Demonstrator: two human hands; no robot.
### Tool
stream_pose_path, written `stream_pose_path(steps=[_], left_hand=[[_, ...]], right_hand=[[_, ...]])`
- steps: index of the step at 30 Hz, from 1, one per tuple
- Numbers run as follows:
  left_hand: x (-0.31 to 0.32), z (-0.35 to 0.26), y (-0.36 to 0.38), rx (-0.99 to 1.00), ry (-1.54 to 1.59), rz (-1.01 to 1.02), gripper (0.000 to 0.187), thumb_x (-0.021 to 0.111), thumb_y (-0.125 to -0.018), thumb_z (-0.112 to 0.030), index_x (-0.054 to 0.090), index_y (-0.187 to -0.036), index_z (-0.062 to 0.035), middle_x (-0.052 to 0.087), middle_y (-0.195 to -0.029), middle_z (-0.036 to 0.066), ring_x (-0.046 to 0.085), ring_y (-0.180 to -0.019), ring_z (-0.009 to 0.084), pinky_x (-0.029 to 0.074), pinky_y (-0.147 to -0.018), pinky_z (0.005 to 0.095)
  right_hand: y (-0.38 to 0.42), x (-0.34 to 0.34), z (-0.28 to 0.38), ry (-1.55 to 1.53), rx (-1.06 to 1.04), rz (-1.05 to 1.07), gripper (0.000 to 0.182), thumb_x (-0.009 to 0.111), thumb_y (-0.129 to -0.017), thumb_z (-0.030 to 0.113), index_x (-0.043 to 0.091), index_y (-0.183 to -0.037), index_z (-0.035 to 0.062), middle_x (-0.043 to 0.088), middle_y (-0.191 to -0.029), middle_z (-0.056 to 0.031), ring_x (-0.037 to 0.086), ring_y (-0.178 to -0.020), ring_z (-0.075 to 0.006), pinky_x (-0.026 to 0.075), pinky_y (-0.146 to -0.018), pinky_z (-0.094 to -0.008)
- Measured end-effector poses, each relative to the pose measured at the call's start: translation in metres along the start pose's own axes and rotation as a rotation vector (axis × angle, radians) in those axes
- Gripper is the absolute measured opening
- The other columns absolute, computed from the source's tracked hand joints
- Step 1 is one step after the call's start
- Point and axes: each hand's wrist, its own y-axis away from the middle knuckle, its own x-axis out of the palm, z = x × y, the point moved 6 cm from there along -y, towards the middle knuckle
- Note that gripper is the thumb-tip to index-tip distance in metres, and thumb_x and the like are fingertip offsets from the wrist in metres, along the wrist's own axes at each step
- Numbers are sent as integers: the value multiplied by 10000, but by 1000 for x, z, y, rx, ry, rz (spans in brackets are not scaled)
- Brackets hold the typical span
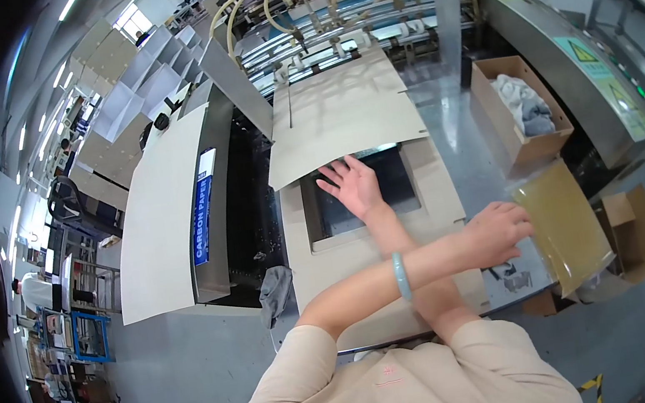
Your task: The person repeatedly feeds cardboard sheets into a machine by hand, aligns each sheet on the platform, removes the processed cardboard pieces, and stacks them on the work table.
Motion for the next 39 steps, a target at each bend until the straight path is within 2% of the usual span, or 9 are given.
stream_pose_path(steps=[10, 14, 16, 18, 25, 33, 35, 37, 39], left_hand=[[-197, -59, 20, -123, 874, -394, 182, 626, -879, -83, 646, -1049, -21, 657, -969, 53, 592, -783, 162, 478, -729, 269], [-280, -98, 60, 182, 1203, -800, 132, 556, -921, -144, 594, -1000, -44, 593, -1047, 143, 641, -902, 274, 532, -794, 363], [-306, -133, 70, 289, 1227, -819, 45, 536, -950, -160, 520, -983, -133, 493, -1012, 52, 577, -809, 171, 454, -730, 343], [-324, -160, 87, 386, 1222, -1029, 222, 617, -901, -105, 454, -1050, -123, 439, -1112, 35, 605, -898, 165, 428, -883, 362], [-333, -186, 129, 574, 1096, -1028, 257, 614, -879, -78, 462, -1085, -102, 482, -1068, 52, 617, -848, 169, 460, -822, 353], [-353, -212, 172, 694, 902, -876, 307, 611, -853, -46, 473, -1126, -78, 532, -1017, 72, 631, -790, 173, 499, -750, 344], [-353, -190, 191, 396, 582, -912, 212, 589, -847, -48, 524, -1049, -53, 575, -882, 86, 628, -717, 198, 508, -616, 318], [-349, -150, 219, 73, 228, -1053, 215, 627, -807, -11, 582, -1010, -62, 646, -881, 103, 633, -638, 233, 555, -672, 343], [-350, -131, 245, -421, -328, -1033, 284, 669, -773, -16, 614, -1049, -51, 667, -953, 115, 633, -825, 225, 532, -753, 315]], right_hand=[[5, 5, 0, 8, 3, -58, 380, 500, -956, 278, 492, -1303, 123, 531, -1331, -147, 508, -1198, -300, 430, -972, -454], [1, -13, -6, 69, 80, -85, 405, 535, -938, 268, 493, -1309, 110, 551, -1300, -144, 552, -1122, -264, 460, -934, -411], [2, -12, -7, 103, 116, -93, 414, 547, -933, 264, 493, -1311, 106, 558, -1290, -144, 567, -1097, -252, 470, -921, -397], [5, -10, -8, 174, 137, -162, 426, 568, -917, 243, 492, -1308, 94, 577, -1249, -134, 582, -1031, -229, 479, -884, -379], [9, -15, -6, 291, 128, -264, 394, 611, -886, 207, 542, -1253, 84, 641, -1086, -81, 594, -842, -151, 477, -810, -326], [10, -22, -4, 279, 96, -312, 306, 624, -871, 156, 601, -1157, 51, 667, -980, -82, 628, -759, -160, 516, -701, -298], [12, -24, -1, 347, 77, -346, 314, 647, -850, 189, 617, -1144, 85, 650, -1014, -54, 568, -820, -133, 446, -766, -289], [11, -26, -1, 346, 75, -354, 313, 658, -840, 187, 623, -1131, 78, 648, -1002, -54, 558, -824, -132, 442, -765, -285], [10, -28, -1, 350, 84, -353, 317, 660, -838, 186, 621, -1132, 73, 646, -997, -56, 557, -830, -132, 441, -765, -283]])
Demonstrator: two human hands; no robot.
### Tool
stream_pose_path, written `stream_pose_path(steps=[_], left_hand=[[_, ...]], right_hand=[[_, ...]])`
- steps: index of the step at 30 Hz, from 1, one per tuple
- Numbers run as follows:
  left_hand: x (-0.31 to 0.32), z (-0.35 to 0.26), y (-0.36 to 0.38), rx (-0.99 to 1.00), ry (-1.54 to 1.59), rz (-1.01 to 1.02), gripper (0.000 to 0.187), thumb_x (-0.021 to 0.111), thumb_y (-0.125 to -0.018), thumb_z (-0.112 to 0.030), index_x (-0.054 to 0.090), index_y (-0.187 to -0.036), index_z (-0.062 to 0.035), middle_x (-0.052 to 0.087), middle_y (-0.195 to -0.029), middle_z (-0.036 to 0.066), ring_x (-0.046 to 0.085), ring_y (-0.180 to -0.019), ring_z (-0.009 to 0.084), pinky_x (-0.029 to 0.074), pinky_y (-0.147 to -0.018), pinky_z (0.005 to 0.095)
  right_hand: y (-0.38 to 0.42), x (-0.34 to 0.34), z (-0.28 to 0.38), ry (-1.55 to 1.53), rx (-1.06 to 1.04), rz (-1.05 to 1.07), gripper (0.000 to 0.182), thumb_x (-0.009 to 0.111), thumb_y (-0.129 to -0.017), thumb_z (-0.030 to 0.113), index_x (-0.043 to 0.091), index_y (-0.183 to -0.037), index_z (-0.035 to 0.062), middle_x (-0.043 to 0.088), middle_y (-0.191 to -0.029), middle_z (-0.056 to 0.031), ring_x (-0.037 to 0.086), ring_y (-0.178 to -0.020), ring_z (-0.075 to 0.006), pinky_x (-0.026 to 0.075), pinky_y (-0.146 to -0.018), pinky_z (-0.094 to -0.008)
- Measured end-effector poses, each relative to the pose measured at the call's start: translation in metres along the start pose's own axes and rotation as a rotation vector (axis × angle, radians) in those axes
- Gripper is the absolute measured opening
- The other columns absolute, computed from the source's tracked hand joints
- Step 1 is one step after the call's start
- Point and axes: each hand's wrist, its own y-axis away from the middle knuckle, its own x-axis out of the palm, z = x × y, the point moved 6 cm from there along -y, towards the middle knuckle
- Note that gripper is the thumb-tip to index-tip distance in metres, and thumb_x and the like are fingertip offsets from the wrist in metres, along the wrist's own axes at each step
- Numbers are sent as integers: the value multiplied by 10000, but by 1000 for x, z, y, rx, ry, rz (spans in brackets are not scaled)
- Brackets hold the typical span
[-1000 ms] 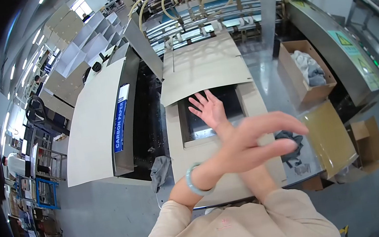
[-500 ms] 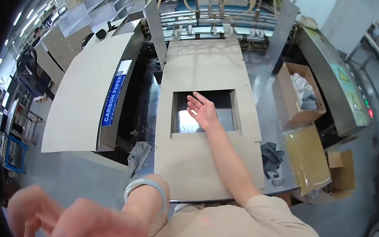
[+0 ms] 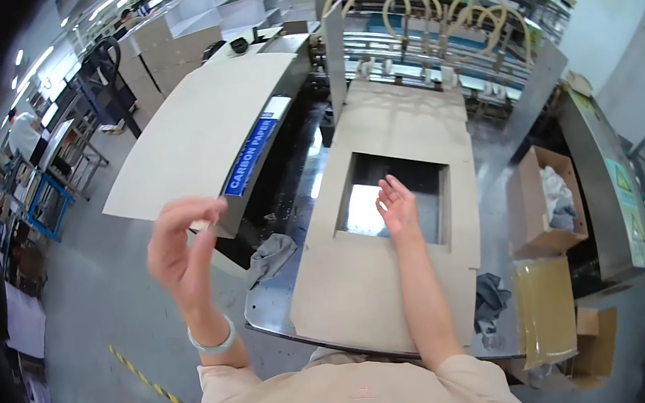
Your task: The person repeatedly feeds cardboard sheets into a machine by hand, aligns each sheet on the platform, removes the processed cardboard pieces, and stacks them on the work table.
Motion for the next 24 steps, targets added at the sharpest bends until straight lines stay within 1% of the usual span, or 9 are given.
stream_pose_path(steps=[1, 3, 6, 8, 12, 15, 18, 21, 24], left_hand=[[-12, 17, 2, -34, -334, 60, 326, 694, -765, -46, 617, -1082, -46, 669, -999, 121, 629, -931, 237, 521, -806, 314], [-38, 42, 6, -74, -454, 77, 352, 713, -754, -72, 621, -1093, -45, 668, -1028, 112, 614, -985, 244, 501, -850, 325], [-73, 74, 16, -214, -769, 133, 441, 769, -721, -151, 633, -1126, -42, 663, -1114, 85, 566, -1145, 265, 441, -982, 359], [-83, 85, 23, -237, -799, 187, 464, 775, -713, -170, 636, -1138, -48, 653, -1147, 70, 542, -1181, 263, 413, -1009, 369], [-97, 99, 36, -306, -853, 371, 533, 793, -686, -230, 642, -1171, -67, 625, -1246, 23, 468, -1290, 256, 329, -1091, 397], [-95, 105, 36, -306, -949, 470, 528, 791, -679, -242, 660, -1168, -88, 620, -1266, -4, 466, -1296, 258, 290, -1115, 409], [-100, 110, 34, -307, -960, 522, 513, 789, -677, -244, 675, -1156, -101, 628, -1253, -4, 472, -1291, 264, 296, -1114, 410], [-102, 115, 27, -283, -901, 559, 472, 785, -676, -236, 701, -1126, -119, 660, -1195, 23, 491, -1270, 283, 352, -1086, 402], [-108, 122, 18, -399, -751, 551, 413, 789, -677, -219, 722, -1066, -97, 682, -1142, 38, 521, -1239, 272, 392, -1039, 383]], right_hand=[[-1, -1, 0, 4, -6, -10, 322, 661, -836, 186, 619, -1133, 68, 645, -992, -58, 557, -835, -132, 440, -765, -281], [3, 2, 2, -48, 0, -25, 240, 625, -869, 138, 635, -1090, 46, 672, -939, -60, 621, -728, -136, 513, -664, -279], [6, 7, 13, -61, 11, 13, 207, 619, -877, 114, 636, -1071, 45, 674, -926, -64, 619, -725, -134, 509, -668, -273], [21, 21, 33, -77, -42, 94, 176, 606, -891, 93, 637, -1057, 46, 676, -918, -70, 618, -728, -136, 506, -674, -263], [66, 37, 96, 24, -207, 231, 278, 589, -908, 89, 588, -1182, 49, 671, -952, -95, 636, -764, -175, 525, -712, -312], [118, 32, 151, 366, -457, 212, 296, 561, -929, 113, 560, -1216, 41, 660, -1006, -96, 615, -849, -160, 501, -795, -286], [158, 0, 186, 899, -669, -64, 304, 587, -929, 163, 572, -1198, 23, 647, -1018, -91, 602, -917, -140, 469, -856, -253], [190, -53, 199, 1593, -671, -365, 337, 626, -880, 199, 594, -1166, 24, 656, -1004, -94, 609, -913, -195, 471, -832, -285], [205, -132, 188, 2002, -629, -374, 389, 680, -795, 170, 615, -1156, 39, 659, -1032, -127, 605, -934, -308, 469, -856, -363]])
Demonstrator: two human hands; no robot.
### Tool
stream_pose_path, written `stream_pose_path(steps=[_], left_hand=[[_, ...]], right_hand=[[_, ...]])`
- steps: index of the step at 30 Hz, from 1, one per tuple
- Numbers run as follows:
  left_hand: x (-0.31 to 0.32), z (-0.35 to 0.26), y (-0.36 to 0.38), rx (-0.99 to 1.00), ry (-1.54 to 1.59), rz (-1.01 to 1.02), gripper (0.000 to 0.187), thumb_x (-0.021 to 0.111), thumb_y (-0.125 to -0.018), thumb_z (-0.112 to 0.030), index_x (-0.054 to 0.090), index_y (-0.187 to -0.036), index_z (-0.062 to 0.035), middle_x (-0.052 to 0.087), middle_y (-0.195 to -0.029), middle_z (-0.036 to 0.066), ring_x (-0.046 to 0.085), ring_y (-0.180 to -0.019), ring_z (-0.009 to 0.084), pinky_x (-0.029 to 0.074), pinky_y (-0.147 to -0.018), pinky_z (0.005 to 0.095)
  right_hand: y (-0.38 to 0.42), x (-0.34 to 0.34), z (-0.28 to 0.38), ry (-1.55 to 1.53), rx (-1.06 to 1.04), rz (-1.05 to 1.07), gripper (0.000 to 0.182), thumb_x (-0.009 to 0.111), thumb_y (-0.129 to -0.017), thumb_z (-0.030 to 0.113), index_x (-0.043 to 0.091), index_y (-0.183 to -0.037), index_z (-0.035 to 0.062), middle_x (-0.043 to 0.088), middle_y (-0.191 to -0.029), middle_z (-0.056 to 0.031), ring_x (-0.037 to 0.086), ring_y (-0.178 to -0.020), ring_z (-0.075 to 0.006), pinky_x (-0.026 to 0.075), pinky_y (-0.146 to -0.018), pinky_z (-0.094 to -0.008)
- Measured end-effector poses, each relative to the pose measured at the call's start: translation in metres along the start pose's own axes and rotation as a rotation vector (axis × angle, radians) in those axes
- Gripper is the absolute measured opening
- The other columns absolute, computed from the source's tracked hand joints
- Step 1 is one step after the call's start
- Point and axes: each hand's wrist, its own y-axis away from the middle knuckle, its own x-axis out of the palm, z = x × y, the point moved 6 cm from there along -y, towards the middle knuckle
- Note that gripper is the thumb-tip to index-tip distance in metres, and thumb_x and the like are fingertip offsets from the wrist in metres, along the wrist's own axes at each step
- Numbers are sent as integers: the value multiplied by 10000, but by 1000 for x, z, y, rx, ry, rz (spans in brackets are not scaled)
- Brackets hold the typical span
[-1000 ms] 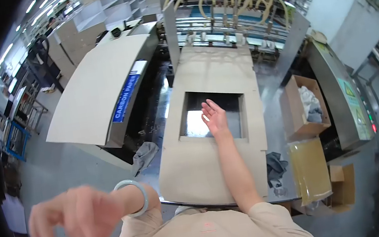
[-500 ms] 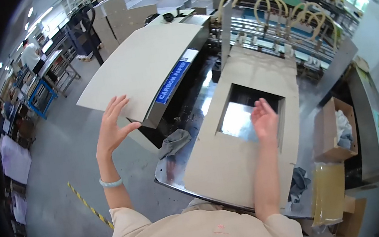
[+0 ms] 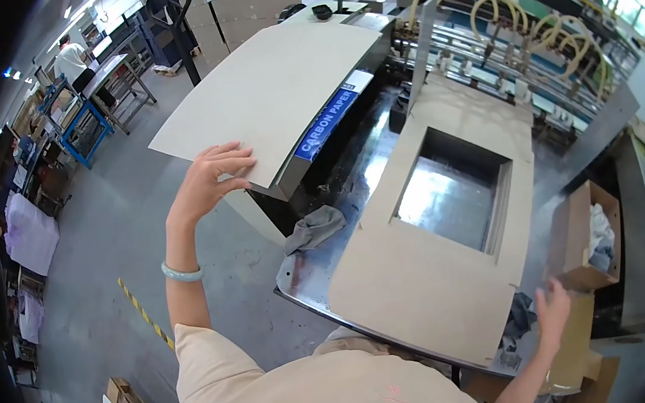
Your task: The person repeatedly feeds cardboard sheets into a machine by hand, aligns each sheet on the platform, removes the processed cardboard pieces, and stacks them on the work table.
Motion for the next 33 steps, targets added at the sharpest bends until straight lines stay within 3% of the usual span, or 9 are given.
stream_pose_path(steps=[4, 12, 15, 18, 22, 24, 25, 29, 33], left_hand=[[-7, 7, -11, -56, 188, 82, 352, 792, -688, -193, 740, -1014, -71, 703, -1085, 65, 567, -1176, 252, 442, -973, 352], [-15, 29, -22, -172, 359, 117, 233, 734, -806, -127, 722, -1000, 2, 715, -932, 66, 626, -844, 160, 479, -784, 258], [-33, 23, -28, -120, 268, -9, 190, 665, -871, -130, 684, -931, 49, 677, -821, 17, 514, -659, 105, 425, -649, 216], [-80, -1, -24, -12, 208, -509, 174, 655, -873, -109, 664, -929, 55, 633, -760, -3, 490, -638, 100, 399, -613, 215], [-103, -61, -2, 107, 103, -684, 107, 654, -855, -55, 684, -923, 22, 682, -805, 25, 553, -672, 116, 441, -655, 233], [-86, -100, 14, 223, 97, -633, 101, 673, -810, -26, 698, -908, -22, 701, -860, 46, 603, -718, 156, 472, -689, 259], [-72, -115, 21, 256, 74, -566, 121, 684, -770, -16, 699, -886, -48, 695, -874, 40, 630, -748, 192, 490, -699, 280], [-11, -171, 52, 447, -95, -556, 97, 694, -750, -38, 685, -840, -75, 689, -846, 32, 649, -776, 191, 506, -710, 291], [39, -200, 75, 467, -35, -466, 117, 716, -749, -85, 658, -848, -64, 679, -896, 35, 649, -845, 191, 507, -744, 301]], right_hand=[[48, 31, -25, 34, 20, 125, 434, 704, -760, 157, 612, -1164, 29, 643, -1081, -140, 582, -1011, -325, 454, -910, -388], [65, 64, -54, 131, -75, -27, 469, 738, -707, 140, 622, -1151, 41, 633, -1083, -149, 582, -960, -331, 461, -878, -385], [57, 65, -55, 136, 56, 75, 458, 737, -701, 136, 629, -1137, 46, 631, -1076, -147, 580, -952, -327, 459, -874, -383], [45, 58, -46, 138, 175, 174, 447, 736, -696, 133, 636, -1123, 50, 629, -1069, -146, 579, -944, -322, 458, -870, -380], [37, 16, 10, 376, 33, -40, 393, 735, -695, 129, 658, -1073, 52, 639, -1028, -131, 588, -908, -308, 461, -860, -374], [27, -10, 51, 278, -241, -357, 320, 716, -714, 100, 672, -1026, 41, 646, -964, -106, 596, -880, -272, 466, -845, -362], [22, -19, 74, 274, -246, -358, 320, 716, -714, 100, 672, -1026, 41, 646, -964, -106, 596, -880, -272, 466, -845, -362], [10, -4, 145, -789, 20, 68, 210, 624, -859, 76, 658, -1053, 5, 667, -952, -71, 588, -766, -146, 484, -733, -261], [18, 34, 238, -1418, 90, 514, 304, 638, -889, 159, 634, -1147, -1, 681, -948, -104, 617, -824, -158, 476, -778, -261]])
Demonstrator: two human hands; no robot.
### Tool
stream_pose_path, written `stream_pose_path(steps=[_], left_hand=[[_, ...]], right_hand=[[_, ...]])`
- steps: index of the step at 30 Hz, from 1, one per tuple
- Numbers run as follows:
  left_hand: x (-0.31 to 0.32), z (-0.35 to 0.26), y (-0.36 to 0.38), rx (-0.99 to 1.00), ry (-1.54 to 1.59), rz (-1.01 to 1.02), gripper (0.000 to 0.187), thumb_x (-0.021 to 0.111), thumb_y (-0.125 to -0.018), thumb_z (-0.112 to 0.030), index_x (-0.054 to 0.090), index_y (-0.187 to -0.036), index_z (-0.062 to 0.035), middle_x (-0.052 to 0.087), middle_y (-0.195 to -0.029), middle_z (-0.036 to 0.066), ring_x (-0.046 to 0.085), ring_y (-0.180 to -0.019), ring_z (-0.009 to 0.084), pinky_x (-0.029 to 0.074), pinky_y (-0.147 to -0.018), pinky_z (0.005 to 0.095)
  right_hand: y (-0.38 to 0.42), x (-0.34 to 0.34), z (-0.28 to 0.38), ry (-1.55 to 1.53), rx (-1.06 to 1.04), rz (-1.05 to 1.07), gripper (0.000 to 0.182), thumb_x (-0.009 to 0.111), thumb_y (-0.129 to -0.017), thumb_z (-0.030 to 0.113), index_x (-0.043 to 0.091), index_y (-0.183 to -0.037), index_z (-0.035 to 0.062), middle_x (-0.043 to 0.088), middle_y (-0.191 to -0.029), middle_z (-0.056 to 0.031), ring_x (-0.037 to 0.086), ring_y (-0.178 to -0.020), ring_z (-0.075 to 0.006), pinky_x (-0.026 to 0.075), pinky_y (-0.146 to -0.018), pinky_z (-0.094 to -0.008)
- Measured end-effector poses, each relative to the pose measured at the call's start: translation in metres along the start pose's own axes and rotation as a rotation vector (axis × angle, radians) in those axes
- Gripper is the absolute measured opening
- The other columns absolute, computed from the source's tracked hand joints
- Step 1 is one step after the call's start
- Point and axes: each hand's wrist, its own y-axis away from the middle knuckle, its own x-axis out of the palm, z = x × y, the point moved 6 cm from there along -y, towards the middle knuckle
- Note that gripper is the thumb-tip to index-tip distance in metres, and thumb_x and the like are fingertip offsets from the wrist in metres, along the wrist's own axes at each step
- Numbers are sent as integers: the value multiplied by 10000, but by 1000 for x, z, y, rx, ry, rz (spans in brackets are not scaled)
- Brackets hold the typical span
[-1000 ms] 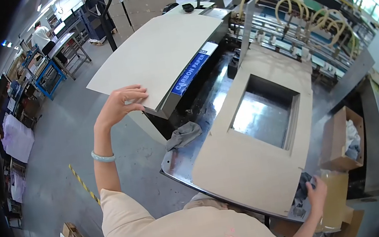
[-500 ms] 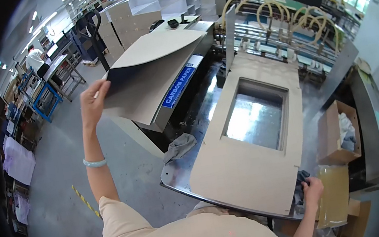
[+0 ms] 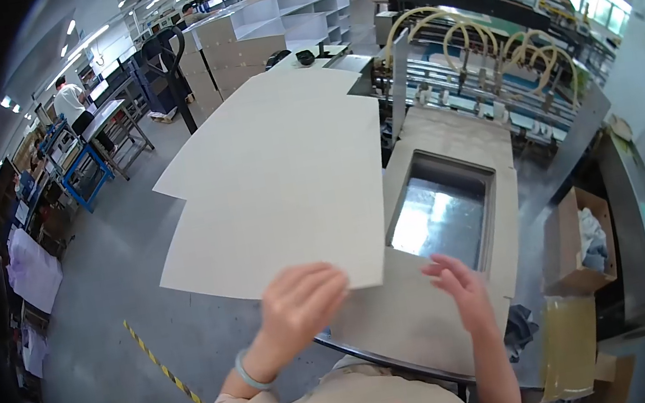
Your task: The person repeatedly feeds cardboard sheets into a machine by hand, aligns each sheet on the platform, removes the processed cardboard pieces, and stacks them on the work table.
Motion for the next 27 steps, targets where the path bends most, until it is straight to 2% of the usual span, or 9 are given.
stream_pose_path(steps=[5, 7, 9, 11, 14, 16, 17, 19, 27], left_hand=[[33, -27, 20, -27, 130, 253, 226, 746, -743, -136, 655, -929, -43, 662, -1055, 69, 618, -1021, 221, 481, -883, 333], [29, -24, 22, -18, 199, 291, 260, 753, -739, -150, 654, -953, -40, 655, -1093, 75, 605, -1058, 231, 469, -917, 341], [-5, 3, 15, -165, 296, 99, 291, 748, -743, -134, 656, -1004, -44, 655, -1122, 82, 602, -1070, 256, 462, -939, 355], [-49, 38, 21, -481, 110, -142, 318, 741, -730, -91, 659, -1035, -49, 653, -1145, 89, 603, -1058, 263, 462, -932, 357], [-82, 89, 59, -854, -60, -427, 247, 684, -831, -138, 646, -1048, -26, 672, -1032, 95, 613, -938, 222, 483, -833, 323], [-65, 116, 89, -1158, 208, -256, 221, 615, -906, -159, 635, -1077, -19, 660, -928, 89, 628, -819, 157, 511, -731, 284], [-56, 121, 94, -1158, 216, -234, 221, 615, -906, -159, 635, -1077, -19, 660, -928, 89, 628, -819, 157, 511, -731, 284], [0, 127, 115, -1426, 960, -63, 269, 648, -891, -193, 611, -1066, 8, 652, -889, 116, 617, -702, 164, 508, -647, 257], [94, 115, 98, -1373, 1124, -136, 404, 680, -854, -163, 519, -1160, 45, 647, -866, 133, 606, -589, 138, 486, -503, 196]], right_hand=[[-18, 47, -22, -431, 386, 245, 333, 652, -881, 165, 624, -1161, -13, 679, -926, -91, 613, -796, -163, 475, -760, -252], [-29, 31, -24, -57, 202, 286, 332, 668, -861, 158, 633, -1141, -17, 671, -890, -81, 597, -755, -157, 474, -714, -246], [-36, 17, -18, 307, 10, 317, 331, 684, -841, 151, 642, -1121, -21, 663, -854, -71, 580, -713, -151, 473, -669, -239], [-38, -12, 4, 596, -174, 215, 244, 720, -792, 140, 656, -953, -31, 609, -729, -40, 501, -613, -121, 429, -564, -230], [-35, -68, 30, 821, -41, 48, 202, 732, -757, 136, 607, -771, -21, 543, -626, -16, 435, -557, -108, 386, -525, -234], [-32, -93, 49, 954, 6, -7, 250, 731, -731, 132, 535, -668, -10, 499, -579, -3, 395, -529, -110, 371, -518, -244], [-32, -107, 54, 949, 23, -23, 250, 731, -731, 132, 535, -668, -10, 499, -579, -3, 395, -529, -110, 371, -518, -244], [-33, -128, 66, 1106, 23, -34, 251, 713, -717, 138, 525, -633, -6, 487, -567, -3, 379, -518, -127, 362, -512, -257], [-35, -178, 111, 1325, -151, -235, 210, 680, -703, 140, 532, -687, -8, 492, -586, -50, 408, -549, -205, 394, -567, -314]])
